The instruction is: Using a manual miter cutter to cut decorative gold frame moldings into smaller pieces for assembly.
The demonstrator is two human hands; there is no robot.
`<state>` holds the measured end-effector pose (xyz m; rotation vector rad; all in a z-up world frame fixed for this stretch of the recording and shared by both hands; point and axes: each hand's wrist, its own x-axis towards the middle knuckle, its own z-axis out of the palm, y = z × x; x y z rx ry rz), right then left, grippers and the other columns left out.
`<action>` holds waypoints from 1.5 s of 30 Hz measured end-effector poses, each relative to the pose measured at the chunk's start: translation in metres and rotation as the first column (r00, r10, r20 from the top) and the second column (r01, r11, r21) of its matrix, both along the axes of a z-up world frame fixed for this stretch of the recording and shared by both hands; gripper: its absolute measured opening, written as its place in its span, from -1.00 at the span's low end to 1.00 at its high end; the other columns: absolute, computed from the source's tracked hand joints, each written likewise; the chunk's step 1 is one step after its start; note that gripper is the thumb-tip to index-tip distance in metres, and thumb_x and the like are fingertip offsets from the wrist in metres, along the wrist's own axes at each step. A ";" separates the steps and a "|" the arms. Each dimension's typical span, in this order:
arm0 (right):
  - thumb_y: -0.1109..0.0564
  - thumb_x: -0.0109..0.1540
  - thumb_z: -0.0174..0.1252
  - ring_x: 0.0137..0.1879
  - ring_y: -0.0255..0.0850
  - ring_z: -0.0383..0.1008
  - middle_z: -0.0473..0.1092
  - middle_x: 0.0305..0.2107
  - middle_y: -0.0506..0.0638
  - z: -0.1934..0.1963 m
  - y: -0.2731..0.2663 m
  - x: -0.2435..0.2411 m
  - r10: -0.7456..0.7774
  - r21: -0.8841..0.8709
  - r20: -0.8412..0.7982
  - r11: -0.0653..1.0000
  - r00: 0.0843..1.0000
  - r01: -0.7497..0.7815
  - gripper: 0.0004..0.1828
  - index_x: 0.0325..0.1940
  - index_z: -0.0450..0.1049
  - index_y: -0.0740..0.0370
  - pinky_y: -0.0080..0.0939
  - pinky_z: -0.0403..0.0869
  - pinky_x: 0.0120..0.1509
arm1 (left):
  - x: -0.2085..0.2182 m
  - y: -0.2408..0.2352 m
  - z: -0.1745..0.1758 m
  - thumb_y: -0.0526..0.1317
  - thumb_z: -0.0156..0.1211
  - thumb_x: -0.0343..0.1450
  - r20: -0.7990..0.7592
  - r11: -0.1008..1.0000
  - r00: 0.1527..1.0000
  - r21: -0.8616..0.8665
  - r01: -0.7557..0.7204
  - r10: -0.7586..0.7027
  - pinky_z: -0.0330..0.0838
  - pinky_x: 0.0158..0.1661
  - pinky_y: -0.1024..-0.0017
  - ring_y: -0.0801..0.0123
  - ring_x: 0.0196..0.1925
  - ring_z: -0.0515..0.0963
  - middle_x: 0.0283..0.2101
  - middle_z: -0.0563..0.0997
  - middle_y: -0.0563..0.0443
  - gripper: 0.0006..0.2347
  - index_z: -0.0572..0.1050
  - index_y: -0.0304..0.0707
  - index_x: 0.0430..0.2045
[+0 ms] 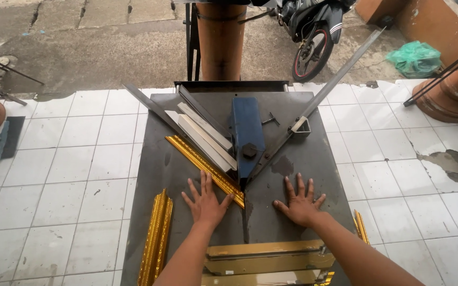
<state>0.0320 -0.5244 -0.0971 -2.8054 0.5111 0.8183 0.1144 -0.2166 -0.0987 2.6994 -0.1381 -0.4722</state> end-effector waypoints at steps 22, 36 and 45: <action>-0.64 0.47 -0.22 0.78 0.48 -0.74 -0.64 0.76 0.12 -0.012 -0.009 0.025 -0.006 0.002 0.038 1.000 0.999 0.006 0.05 0.86 -0.52 -0.37 1.01 -0.39 0.52 | 0.026 -0.006 0.017 0.43 0.07 0.54 -0.063 0.999 0.998 -0.034 -0.009 0.007 -0.52 0.55 -0.57 -0.33 0.77 -0.42 0.81 -0.35 0.16 -0.05 -0.28 0.08 0.74; -0.69 0.43 -0.18 0.80 0.45 -0.72 -0.64 0.77 0.06 -0.022 -0.022 0.061 -0.003 -0.031 0.054 0.999 0.999 0.004 0.08 0.85 -0.49 -0.43 1.02 -0.37 0.53 | 0.058 -0.014 0.015 0.42 0.09 0.53 -0.038 1.000 0.999 -0.010 -0.017 0.016 -0.38 0.58 -0.53 -0.29 0.78 -0.37 0.81 -0.36 0.20 -0.06 -0.25 0.12 0.74; -0.70 0.45 -0.22 0.77 0.47 -0.83 -0.74 0.74 0.11 -0.014 -0.013 0.013 0.000 0.031 -0.023 1.000 1.000 0.001 0.10 0.84 -0.61 -0.40 1.00 -0.40 0.52 | 0.010 0.000 0.017 0.43 0.06 0.54 -0.038 1.000 0.999 -0.017 0.009 -0.010 -0.43 0.56 -0.57 -0.34 0.77 -0.40 0.81 -0.40 0.17 -0.06 -0.30 0.10 0.73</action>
